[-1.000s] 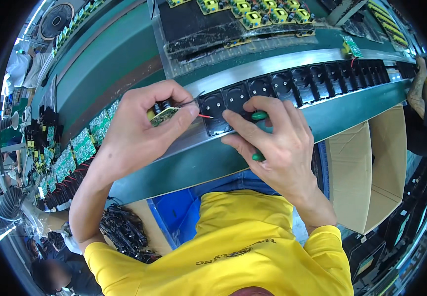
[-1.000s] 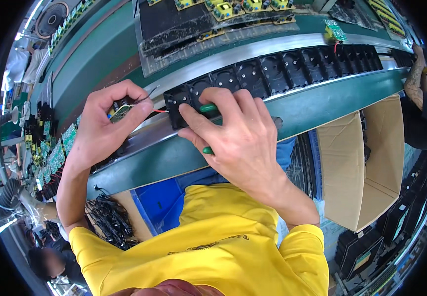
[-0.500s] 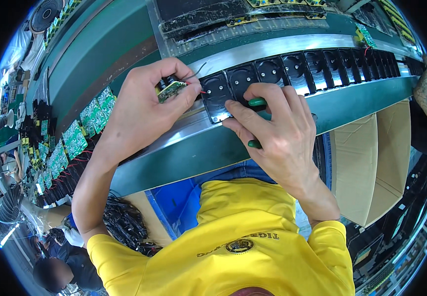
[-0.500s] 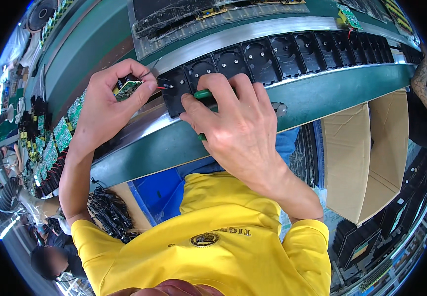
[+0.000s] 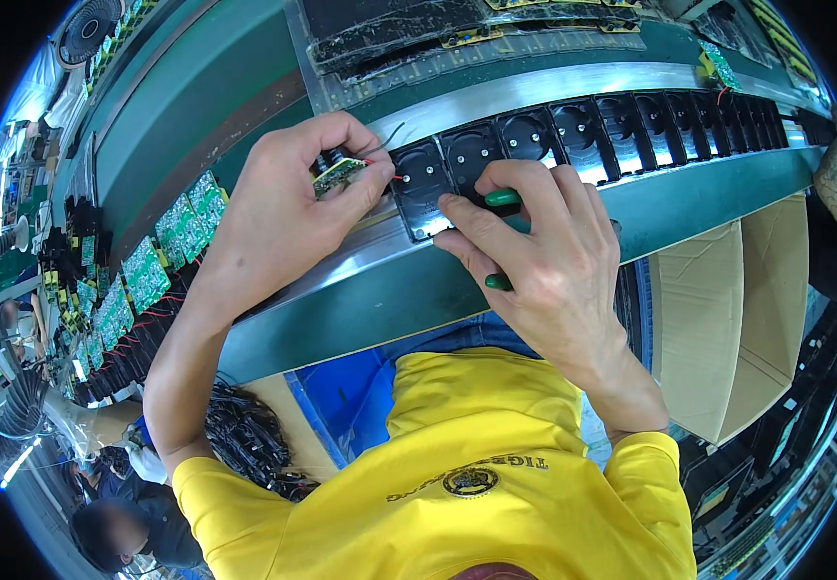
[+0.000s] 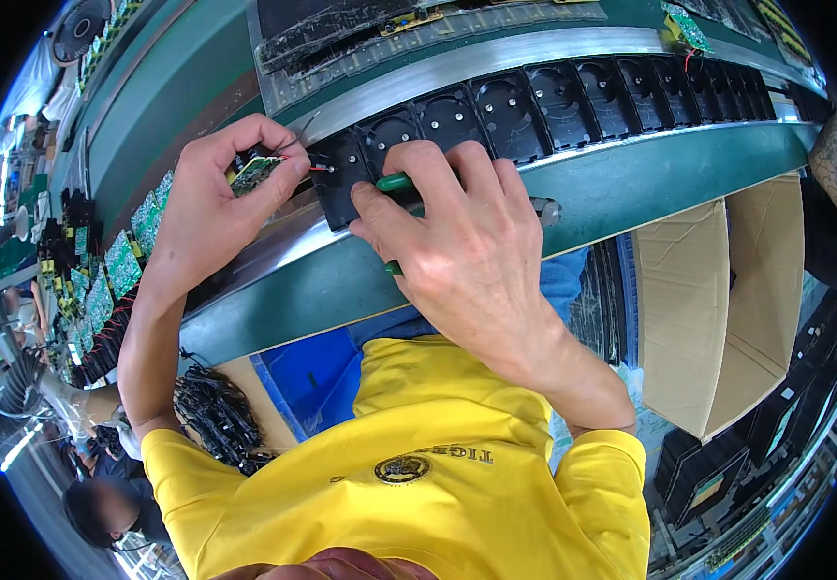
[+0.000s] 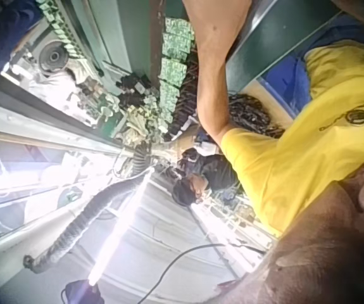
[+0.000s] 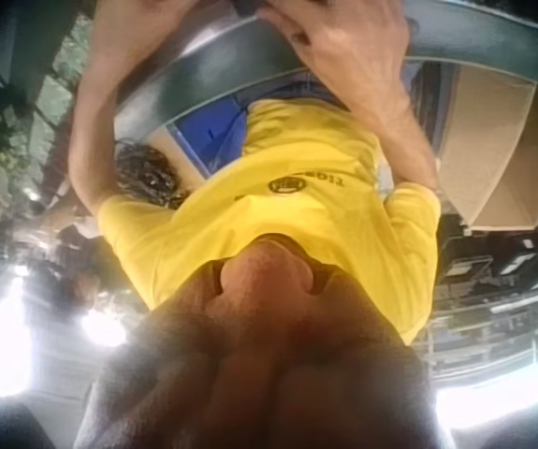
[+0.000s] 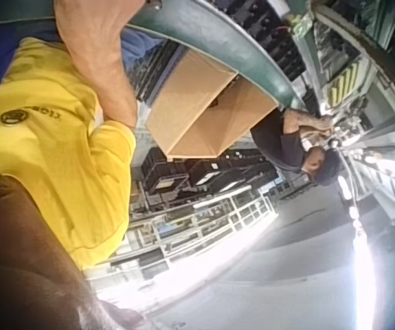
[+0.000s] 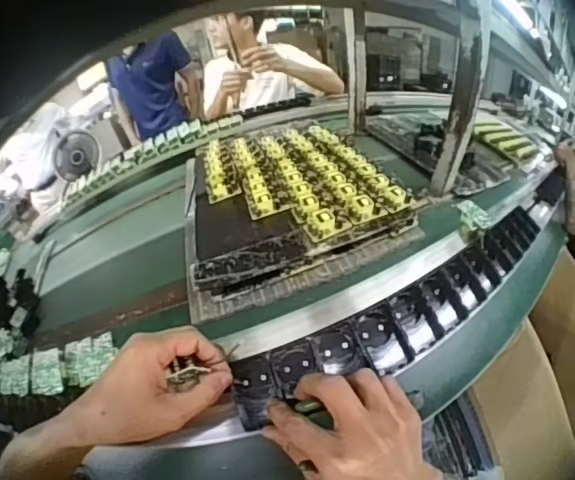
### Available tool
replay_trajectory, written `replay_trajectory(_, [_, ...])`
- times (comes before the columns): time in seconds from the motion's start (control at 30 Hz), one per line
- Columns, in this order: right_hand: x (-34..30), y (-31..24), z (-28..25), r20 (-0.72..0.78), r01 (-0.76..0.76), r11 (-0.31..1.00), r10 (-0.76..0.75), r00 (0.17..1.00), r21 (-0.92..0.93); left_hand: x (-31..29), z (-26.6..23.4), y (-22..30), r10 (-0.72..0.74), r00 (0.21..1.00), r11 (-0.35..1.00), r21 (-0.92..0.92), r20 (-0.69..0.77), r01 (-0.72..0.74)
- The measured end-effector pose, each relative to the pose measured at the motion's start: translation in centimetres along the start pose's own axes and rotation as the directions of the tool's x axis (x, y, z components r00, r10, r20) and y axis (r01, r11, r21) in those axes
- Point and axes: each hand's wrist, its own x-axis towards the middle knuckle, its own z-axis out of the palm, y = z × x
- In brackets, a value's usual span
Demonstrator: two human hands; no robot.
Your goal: Trimming components on printed circuit boards using wire cutters on an assembly line.
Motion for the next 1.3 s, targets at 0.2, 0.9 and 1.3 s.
replay_trajectory(0.2, [0.0, 0.1, 0.0, 0.007, 0.000, 1.000, 0.000, 1.000, -0.005, 0.3, -0.4, 0.6, -0.040, 0.998, 0.998, 0.046, 0.040, 0.038])
replay_trajectory(0.9, [0.0, 0.2, 0.0, 0.011, 0.000, 1.000, 0.000, 1.000, -0.010, 1.3, -0.9, 1.6, -0.124, 0.989, 0.971, 0.217, 0.081, 0.104])
replay_trajectory(1.3, [0.0, 0.0, -0.1, 0.027, -0.027, 1.000, 0.027, 0.999, -0.001, 1.4, 0.0, 2.1, -0.203, 0.976, 0.949, 0.262, 0.082, 0.176])
